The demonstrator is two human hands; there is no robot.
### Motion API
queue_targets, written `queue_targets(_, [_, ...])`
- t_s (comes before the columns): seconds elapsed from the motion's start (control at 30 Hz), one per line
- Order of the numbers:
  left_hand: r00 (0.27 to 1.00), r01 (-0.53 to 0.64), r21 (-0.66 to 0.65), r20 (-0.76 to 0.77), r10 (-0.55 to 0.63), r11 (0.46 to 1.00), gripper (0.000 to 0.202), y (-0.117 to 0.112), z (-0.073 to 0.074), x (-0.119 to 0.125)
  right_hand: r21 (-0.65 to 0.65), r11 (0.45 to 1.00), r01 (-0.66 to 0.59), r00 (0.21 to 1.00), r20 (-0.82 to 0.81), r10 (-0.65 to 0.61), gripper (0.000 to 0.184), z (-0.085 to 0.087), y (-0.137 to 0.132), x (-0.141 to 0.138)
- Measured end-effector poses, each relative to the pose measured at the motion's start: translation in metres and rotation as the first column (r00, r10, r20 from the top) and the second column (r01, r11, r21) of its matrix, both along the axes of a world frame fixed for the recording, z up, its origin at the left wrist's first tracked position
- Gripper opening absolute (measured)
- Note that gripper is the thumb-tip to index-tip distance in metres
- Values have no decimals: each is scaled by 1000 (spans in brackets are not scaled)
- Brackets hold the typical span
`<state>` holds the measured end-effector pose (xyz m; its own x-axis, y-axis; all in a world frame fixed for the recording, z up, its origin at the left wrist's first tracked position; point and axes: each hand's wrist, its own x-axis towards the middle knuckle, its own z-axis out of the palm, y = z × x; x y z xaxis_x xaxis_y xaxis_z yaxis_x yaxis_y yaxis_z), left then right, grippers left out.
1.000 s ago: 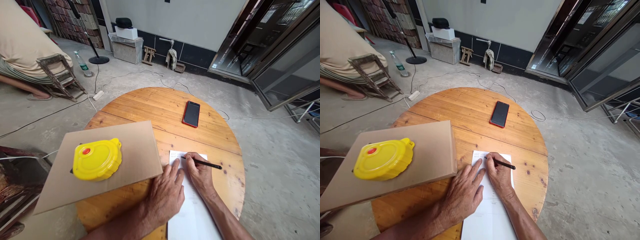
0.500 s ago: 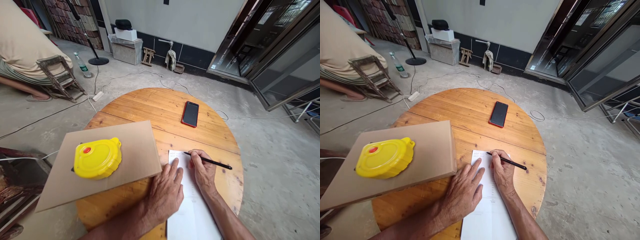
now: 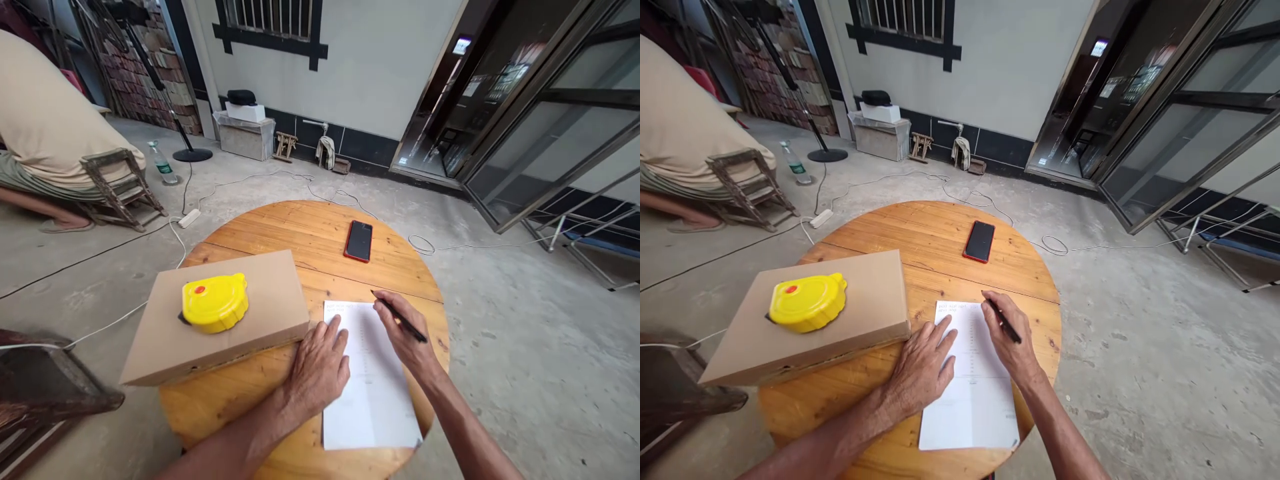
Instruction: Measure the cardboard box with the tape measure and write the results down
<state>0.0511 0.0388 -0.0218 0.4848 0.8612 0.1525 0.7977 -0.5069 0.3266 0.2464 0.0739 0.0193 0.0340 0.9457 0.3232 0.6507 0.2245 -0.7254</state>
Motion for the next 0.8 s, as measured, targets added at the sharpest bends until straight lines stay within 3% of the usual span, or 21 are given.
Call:
queue_targets(0.07, [1000,4,11,-7,-4,1000,41,-1,2,1,34,996,-84,944,322,69,27,-4,-10,6])
queue_targets(0.13, [1000,8,24,-20,-8,1000,40,-3,5,1,-3,988,-155,788,602,126,34,-10,-19,7])
queue_targets(0.2, [999,13,34,-40,-11,999,39,-7,10,1,-42,980,-196,643,749,160,36,-16,-24,5])
queue_targets(0.27, [998,18,36,-60,-16,999,37,-12,15,-1,-55,975,-217,595,784,177,38,-20,-29,4])
queue_targets(0.47, [994,-5,14,-106,6,1000,39,-41,27,-13,1,990,-143,696,711,100,57,-24,-45,11])
queue_targets(0.63, [996,-80,-70,-52,76,994,52,-70,22,-21,86,993,-80,832,554,19,40,-30,-67,15])
queue_targets(0.8, [996,-80,-41,-35,79,996,60,-89,13,-20,77,996,-34,879,476,-7,35,-35,-88,17])
